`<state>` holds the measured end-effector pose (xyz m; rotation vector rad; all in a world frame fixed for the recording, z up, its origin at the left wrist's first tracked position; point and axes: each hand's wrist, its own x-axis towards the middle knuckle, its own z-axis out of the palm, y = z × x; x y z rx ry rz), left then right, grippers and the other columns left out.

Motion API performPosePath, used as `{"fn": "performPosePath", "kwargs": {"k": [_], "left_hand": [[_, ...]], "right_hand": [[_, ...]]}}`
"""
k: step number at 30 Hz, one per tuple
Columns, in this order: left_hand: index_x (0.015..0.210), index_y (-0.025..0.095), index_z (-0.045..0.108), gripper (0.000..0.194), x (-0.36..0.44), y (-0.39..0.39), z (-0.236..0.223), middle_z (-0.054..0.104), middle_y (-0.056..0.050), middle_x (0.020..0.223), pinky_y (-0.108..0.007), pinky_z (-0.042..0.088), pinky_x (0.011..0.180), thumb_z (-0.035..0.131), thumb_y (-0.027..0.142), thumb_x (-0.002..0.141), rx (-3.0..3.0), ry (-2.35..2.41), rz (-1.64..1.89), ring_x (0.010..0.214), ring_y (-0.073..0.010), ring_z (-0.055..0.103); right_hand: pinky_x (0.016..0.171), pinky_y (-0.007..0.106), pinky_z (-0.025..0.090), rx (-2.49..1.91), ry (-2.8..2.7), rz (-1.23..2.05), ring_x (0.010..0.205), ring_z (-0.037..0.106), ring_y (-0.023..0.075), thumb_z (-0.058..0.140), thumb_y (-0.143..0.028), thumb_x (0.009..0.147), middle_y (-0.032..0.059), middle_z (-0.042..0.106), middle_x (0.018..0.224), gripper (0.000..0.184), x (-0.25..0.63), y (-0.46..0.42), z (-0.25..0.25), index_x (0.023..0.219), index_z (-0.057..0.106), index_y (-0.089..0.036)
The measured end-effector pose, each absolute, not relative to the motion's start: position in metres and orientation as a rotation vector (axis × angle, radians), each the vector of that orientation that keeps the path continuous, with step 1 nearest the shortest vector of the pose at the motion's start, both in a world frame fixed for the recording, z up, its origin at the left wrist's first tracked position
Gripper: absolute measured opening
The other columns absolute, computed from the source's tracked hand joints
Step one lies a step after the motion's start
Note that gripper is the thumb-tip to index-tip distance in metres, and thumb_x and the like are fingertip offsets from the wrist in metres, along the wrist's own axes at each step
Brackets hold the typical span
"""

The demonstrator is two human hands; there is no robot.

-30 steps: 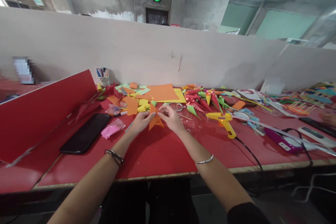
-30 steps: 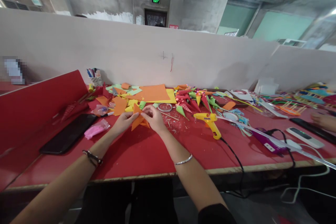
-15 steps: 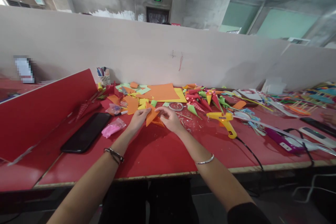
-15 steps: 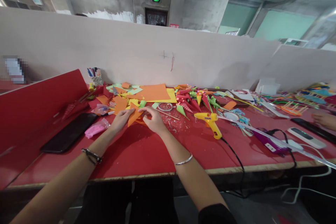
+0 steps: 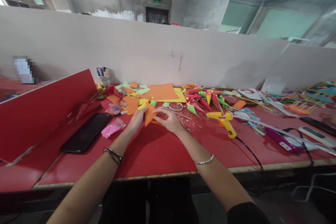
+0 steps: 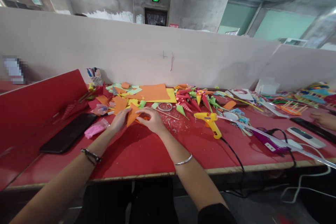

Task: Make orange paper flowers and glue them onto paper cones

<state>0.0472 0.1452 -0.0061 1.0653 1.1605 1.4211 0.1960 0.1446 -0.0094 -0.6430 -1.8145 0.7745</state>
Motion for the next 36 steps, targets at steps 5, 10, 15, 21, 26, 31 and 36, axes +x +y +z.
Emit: {"fn": "performPosePath", "kwargs": {"k": [5, 10, 15, 21, 26, 31, 36], "left_hand": [[0.066, 0.012, 0.059, 0.020, 0.045, 0.145, -0.006, 0.061, -0.002, 0.056, -0.022, 0.041, 0.048, 0.049, 0.030, 0.066, 1.045, 1.053, 1.322, 0.050, -0.0121, 0.054], [0.058, 0.013, 0.055, 0.021, 0.045, 0.142, -0.005, 0.054, 0.000, 0.048, -0.020, 0.035, 0.043, 0.051, 0.032, 0.066, 1.115, 0.979, 1.250, 0.042, -0.0080, 0.045], [0.060, 0.013, 0.056, 0.020, 0.045, 0.140, -0.005, 0.051, 0.004, 0.050, -0.019, 0.038, 0.051, 0.059, 0.032, 0.064, 1.185, 0.965, 1.278, 0.047, -0.0057, 0.044], [0.058, 0.012, 0.055, 0.029, 0.042, 0.144, -0.008, 0.049, 0.002, 0.049, -0.019, 0.034, 0.047, 0.056, 0.039, 0.067, 1.242, 0.981, 1.271, 0.044, -0.0058, 0.041], [0.055, 0.014, 0.053, 0.028, 0.042, 0.145, -0.008, 0.048, 0.003, 0.046, -0.020, 0.033, 0.047, 0.050, 0.037, 0.070, 1.375, 0.999, 1.259, 0.044, -0.0073, 0.041], [0.047, 0.014, 0.051, 0.030, 0.042, 0.141, -0.001, 0.047, 0.003, 0.043, -0.021, 0.033, 0.050, 0.049, 0.034, 0.070, 1.471, 0.987, 1.218, 0.044, -0.0077, 0.040], [0.048, 0.014, 0.053, 0.031, 0.041, 0.140, 0.000, 0.049, 0.002, 0.044, -0.022, 0.034, 0.054, 0.048, 0.035, 0.070, 1.511, 0.974, 1.205, 0.046, -0.0086, 0.042]], "right_hand": [[0.079, 0.029, 0.043, -0.618, -1.837, 0.727, 0.085, 0.055, 0.0143, 0.055, -0.025, 0.076, 0.0035, 0.060, 0.088, 0.015, 0.197, 0.146, -0.008, 0.089, 0.063, -0.021], [0.069, 0.026, 0.043, -0.673, -1.770, 0.687, 0.077, 0.054, 0.0137, 0.053, -0.029, 0.078, 0.0032, 0.058, 0.079, 0.015, 0.199, 0.149, -0.007, 0.077, 0.063, -0.019], [0.066, 0.025, 0.043, -0.693, -1.741, 0.705, 0.072, 0.054, 0.0131, 0.054, -0.027, 0.077, 0.0024, 0.058, 0.074, 0.013, 0.198, 0.148, -0.007, 0.074, 0.062, -0.017], [0.070, 0.026, 0.044, -0.695, -1.747, 0.806, 0.078, 0.056, 0.0145, 0.058, -0.027, 0.073, 0.0032, 0.061, 0.082, 0.014, 0.198, 0.146, -0.007, 0.082, 0.063, -0.018], [0.062, 0.025, 0.043, -0.747, -1.642, 0.898, 0.066, 0.055, 0.0139, 0.058, -0.031, 0.071, 0.0015, 0.061, 0.070, 0.015, 0.199, 0.151, -0.012, 0.070, 0.062, -0.017], [0.055, 0.024, 0.042, -0.756, -1.572, 1.000, 0.056, 0.053, 0.0120, 0.059, -0.035, 0.069, -0.0018, 0.057, 0.059, 0.017, 0.198, 0.154, -0.013, 0.066, 0.056, -0.018], [0.053, 0.022, 0.041, -0.747, -1.558, 1.051, 0.053, 0.050, 0.0104, 0.058, -0.035, 0.070, -0.0037, 0.053, 0.058, 0.018, 0.197, 0.151, -0.011, 0.070, 0.051, -0.019]]}}
